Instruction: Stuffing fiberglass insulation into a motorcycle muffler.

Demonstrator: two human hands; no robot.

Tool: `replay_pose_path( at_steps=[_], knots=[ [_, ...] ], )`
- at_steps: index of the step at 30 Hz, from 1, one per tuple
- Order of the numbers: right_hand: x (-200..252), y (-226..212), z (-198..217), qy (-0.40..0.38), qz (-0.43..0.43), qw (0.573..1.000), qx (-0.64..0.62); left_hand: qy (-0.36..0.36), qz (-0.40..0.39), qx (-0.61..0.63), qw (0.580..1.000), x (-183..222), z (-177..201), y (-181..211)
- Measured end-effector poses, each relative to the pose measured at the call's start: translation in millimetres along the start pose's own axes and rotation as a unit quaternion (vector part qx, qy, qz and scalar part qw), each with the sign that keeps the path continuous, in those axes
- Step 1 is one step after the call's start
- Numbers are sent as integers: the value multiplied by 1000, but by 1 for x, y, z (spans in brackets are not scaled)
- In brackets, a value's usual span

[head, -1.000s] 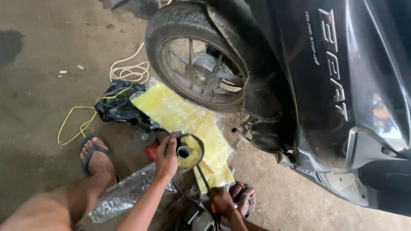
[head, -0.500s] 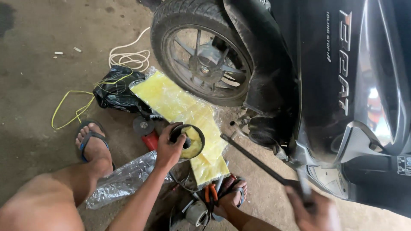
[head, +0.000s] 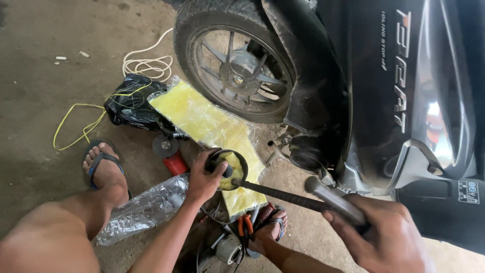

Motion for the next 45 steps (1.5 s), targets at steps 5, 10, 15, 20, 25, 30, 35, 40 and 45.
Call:
replay_pose_path(
  at_steps=[5, 10, 15, 20, 25, 30, 35, 40, 45],
  knots=[
    [-24, -24, -13, -71, 8, 996, 55, -6, 29, 14, 999, -1, -1, -7],
    [-48, -26, -43, -126, 64, 990, 25, -3, 27, 22, 999, 0, -2, -10],
    [-55, -36, -113, -157, 122, 979, -47, -4, -25, 3, 1000, 2, -7, -8],
    [-55, -18, -191, -224, 109, 966, -61, 44, -65, -84, 993, 9, -1, 15],
    [-49, -40, -128, -98, 170, 973, -122, 43, -26, -72, 996, 4, 0, -1],
    [-26, -25, -56, -74, -37, 993, -82, 45, 17, -63, 997, -2, -2, -2],
    [-12, 4, -30, -41, 74, 996, 11, 23, 65, -26, 997, -3, -3, 0],
    [-11, 4, -26, -4, 76, 996, 48, 18, 36, -22, 999, -3, -1, 1],
    [-11, -6, -18, 19, 63, 996, 58, 29, 32, -22, 999, -1, 0, 2]
  ],
)
Point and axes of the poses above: each hand's wrist, its own x-axis away from the middle knuckle, its own z-axis out of the back of the hand, y = z × x, the point moved 5 cm from there along -x, towards the middle knuckle, and after that the axes turned 7 degrees about z, right-handed, at the moved point
